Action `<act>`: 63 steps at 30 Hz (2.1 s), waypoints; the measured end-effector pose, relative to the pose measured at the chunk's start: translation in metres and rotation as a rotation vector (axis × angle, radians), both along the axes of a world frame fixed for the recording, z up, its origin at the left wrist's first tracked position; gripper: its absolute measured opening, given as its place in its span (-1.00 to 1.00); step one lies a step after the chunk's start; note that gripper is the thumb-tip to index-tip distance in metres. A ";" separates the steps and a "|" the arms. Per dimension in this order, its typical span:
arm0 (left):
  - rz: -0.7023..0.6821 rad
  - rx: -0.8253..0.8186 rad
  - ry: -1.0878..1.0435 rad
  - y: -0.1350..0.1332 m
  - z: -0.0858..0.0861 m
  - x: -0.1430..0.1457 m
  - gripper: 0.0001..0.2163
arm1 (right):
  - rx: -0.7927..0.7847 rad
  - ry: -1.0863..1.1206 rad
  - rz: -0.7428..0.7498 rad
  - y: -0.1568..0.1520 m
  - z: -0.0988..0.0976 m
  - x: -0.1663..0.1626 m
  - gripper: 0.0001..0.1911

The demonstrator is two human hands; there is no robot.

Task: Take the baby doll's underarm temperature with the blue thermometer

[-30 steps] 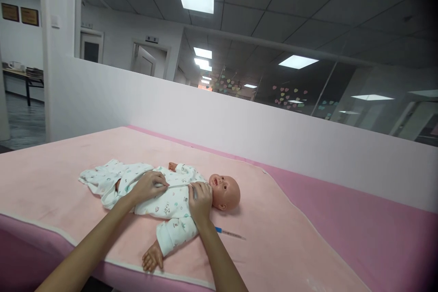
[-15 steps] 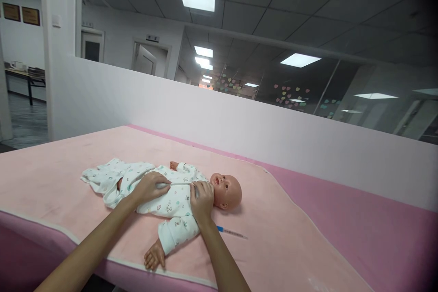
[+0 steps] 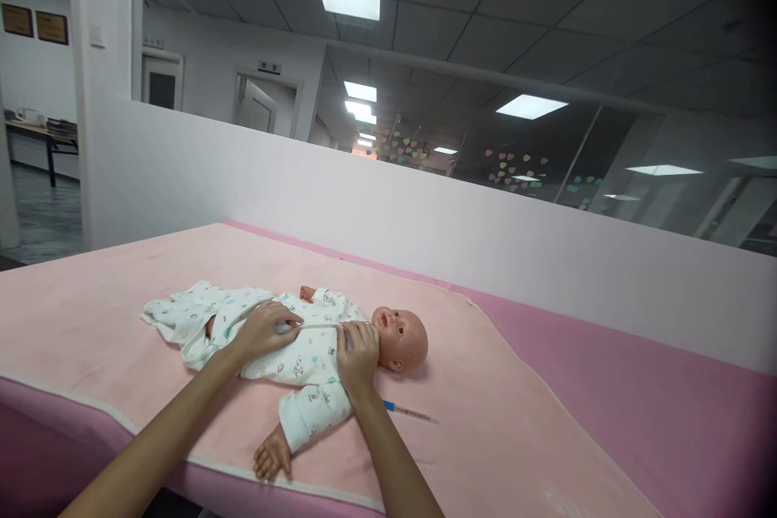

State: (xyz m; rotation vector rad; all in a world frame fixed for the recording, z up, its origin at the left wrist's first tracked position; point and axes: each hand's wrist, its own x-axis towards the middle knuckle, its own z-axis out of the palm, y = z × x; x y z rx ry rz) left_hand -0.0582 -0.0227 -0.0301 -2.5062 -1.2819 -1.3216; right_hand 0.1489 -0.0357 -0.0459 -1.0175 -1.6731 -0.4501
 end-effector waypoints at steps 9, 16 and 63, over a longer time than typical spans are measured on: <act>0.008 -0.021 0.043 0.001 0.001 0.001 -0.83 | 0.007 0.018 0.011 0.000 0.000 0.000 -0.85; 0.006 -0.049 0.038 0.001 0.000 0.001 -0.80 | 0.021 0.023 0.062 -0.002 0.000 0.001 -0.86; -0.382 -0.412 -0.416 0.039 0.005 0.093 -0.70 | -0.569 0.112 -0.320 -0.135 0.035 0.118 -0.76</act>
